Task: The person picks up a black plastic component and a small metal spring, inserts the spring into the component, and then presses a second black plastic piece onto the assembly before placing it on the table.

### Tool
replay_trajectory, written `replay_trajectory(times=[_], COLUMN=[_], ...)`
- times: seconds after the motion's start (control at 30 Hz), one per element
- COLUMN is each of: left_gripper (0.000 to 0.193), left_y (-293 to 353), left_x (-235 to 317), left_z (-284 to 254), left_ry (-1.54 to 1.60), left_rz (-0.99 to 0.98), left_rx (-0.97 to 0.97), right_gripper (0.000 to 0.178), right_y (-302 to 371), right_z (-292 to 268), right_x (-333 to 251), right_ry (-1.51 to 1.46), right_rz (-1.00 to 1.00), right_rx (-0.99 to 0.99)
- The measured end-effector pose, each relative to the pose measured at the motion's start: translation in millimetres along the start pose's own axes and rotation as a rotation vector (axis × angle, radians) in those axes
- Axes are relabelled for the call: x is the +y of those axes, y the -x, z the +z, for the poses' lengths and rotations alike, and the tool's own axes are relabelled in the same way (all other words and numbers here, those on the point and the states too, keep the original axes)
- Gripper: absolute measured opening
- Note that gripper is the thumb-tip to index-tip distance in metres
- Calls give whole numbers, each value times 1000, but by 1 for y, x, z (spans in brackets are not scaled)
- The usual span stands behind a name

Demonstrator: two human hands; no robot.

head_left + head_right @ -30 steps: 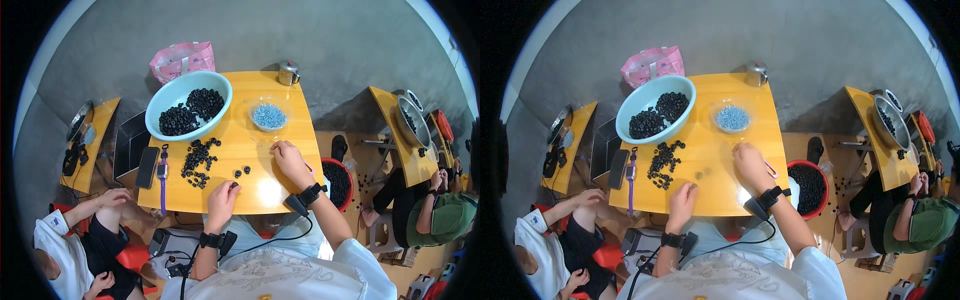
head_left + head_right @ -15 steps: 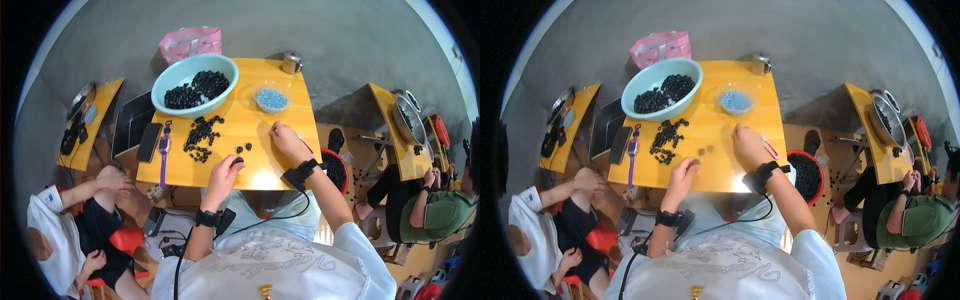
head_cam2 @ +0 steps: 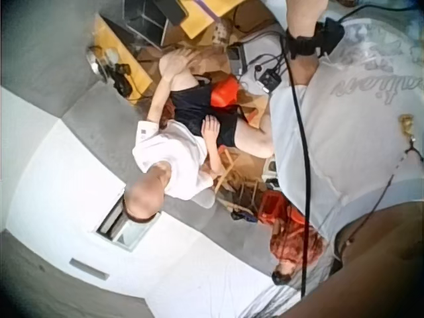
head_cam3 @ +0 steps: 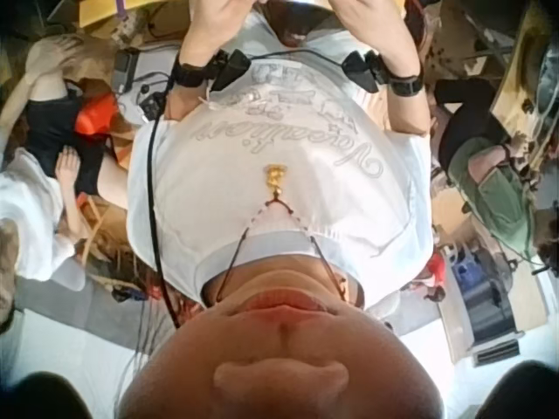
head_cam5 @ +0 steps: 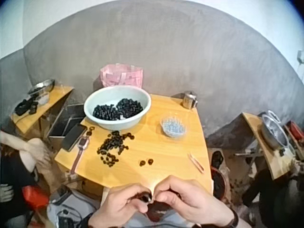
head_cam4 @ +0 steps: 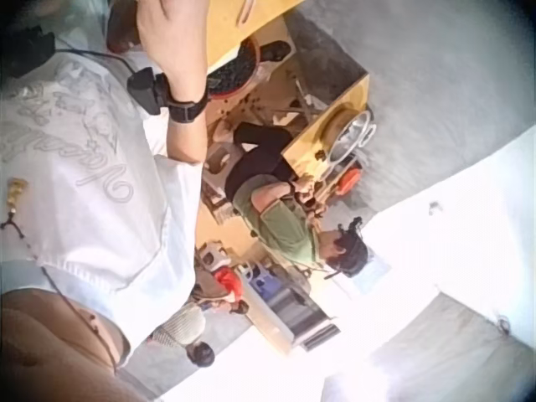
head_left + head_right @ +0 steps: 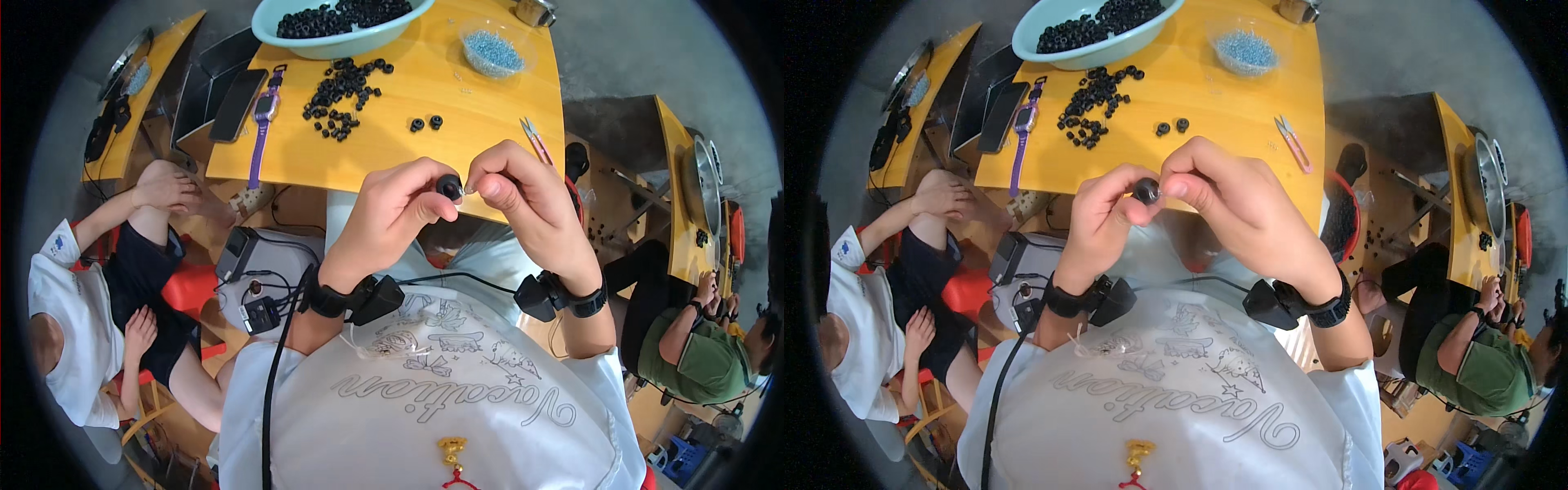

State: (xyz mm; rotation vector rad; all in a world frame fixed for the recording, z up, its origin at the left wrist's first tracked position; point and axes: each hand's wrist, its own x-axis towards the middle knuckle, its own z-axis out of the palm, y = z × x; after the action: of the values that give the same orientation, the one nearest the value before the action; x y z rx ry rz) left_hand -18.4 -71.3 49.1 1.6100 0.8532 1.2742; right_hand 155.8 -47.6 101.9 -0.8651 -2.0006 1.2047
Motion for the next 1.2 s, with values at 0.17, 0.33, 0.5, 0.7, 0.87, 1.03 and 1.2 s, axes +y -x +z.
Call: replay_trajectory(times=[0.17,0.33,0.5,0.7,0.87,1.03,1.2], left_gripper=[15,16,24,28,26,26,27], left_y=[2,2,2,1,1,5,4], left_x=[-2,-7,-21,-32,-35,-36,-36], left_z=[0,-1,5,11,8,4,2], left_ry=[92,128,248,445,350,326,256], left_rz=[-67,-96,-130,-201,-191,-162,-135], left_rx=[-17,0,20,115,136,178,150], right_gripper=[14,14,15,11,9,11,9], right_y=[-2,-6,-12,-20,-22,-20,-17], right_z=[6,11,15,23,24,23,21], right_x=[8,15,27,21,19,14,19], right_ry=[-38,64,2,-134,83,326,422], right_rz=[18,-48,59,105,100,2,-156], right_rx=[32,66,78,118,139,111,172])
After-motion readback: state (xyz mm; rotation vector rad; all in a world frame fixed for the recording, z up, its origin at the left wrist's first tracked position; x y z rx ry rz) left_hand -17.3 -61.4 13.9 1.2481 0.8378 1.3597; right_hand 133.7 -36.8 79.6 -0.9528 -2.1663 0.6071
